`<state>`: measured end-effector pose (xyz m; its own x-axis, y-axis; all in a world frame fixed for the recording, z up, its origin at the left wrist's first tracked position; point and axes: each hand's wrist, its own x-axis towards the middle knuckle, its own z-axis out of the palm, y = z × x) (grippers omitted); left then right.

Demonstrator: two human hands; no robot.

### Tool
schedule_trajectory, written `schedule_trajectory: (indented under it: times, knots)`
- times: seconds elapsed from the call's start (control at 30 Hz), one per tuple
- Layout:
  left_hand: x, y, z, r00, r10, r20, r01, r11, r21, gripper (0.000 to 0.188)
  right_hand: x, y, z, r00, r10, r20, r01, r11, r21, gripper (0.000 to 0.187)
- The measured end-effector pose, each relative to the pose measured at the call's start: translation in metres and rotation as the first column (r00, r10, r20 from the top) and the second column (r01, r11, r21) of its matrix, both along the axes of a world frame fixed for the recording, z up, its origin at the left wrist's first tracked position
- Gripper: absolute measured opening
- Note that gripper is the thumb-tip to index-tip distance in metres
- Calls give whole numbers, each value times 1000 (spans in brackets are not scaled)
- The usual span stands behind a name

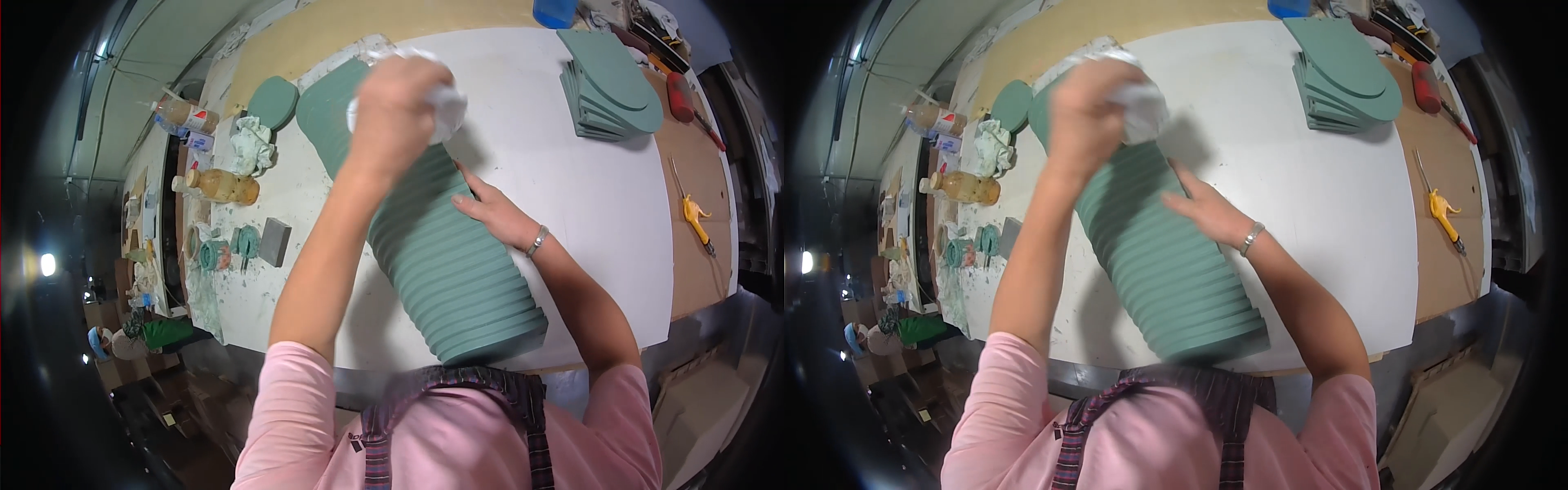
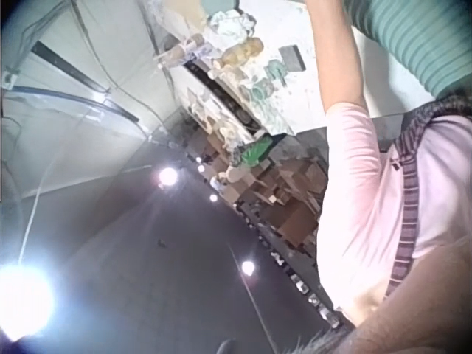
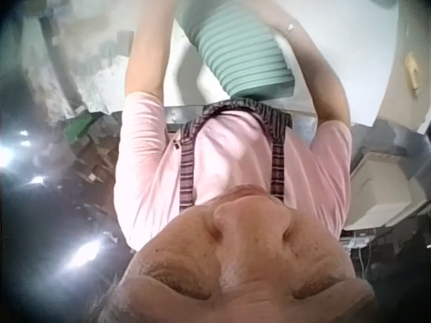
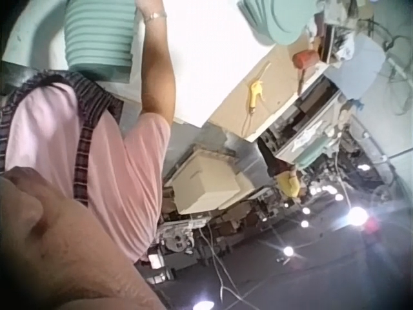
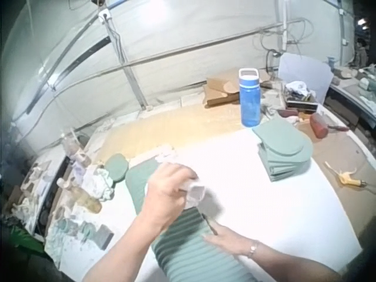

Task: The person applies a green paste to the ridges of a large curved component, smooths it over the surface, and then wipes the component with a cloth.

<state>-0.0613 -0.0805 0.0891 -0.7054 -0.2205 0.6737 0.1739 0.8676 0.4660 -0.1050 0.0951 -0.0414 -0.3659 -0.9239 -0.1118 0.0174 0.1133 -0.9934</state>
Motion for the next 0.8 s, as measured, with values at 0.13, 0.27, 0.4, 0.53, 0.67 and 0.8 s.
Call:
schedule_trajectory:
  times: [0.13, 0.27, 0.4, 0.53, 0.67, 0.8]
  knots:
    - [27, -10, -54, 917, -207, 341, 286, 937, -201, 28, -4, -3, 4, 977, 106, 183, -113, 993, 31, 74]
    - [73, -41, -57, 840, -194, 507, 233, 972, -13, 38, -2, -2, -2, 999, 30, 26, -32, 998, 56, 68]
    - [53, -26, -50, 889, -150, 432, 205, 975, -84, 40, 1, -4, 0, 990, 33, 135, -37, 999, 26, 68]
    - [54, -17, -53, 891, -111, 439, 169, 981, -95, 35, -1, -3, -8, 995, 33, 90, -36, 999, 33, 68]
    - [106, -51, -39, 754, 87, 651, 41, 983, -179, 25, -3, 0, -4, 997, 24, 71, -24, 1000, 5, 68]
    - [94, -41, -41, 858, 64, 510, 53, 976, -211, 31, 1, -6, -1, 989, 54, 136, -52, 998, -22, 73]
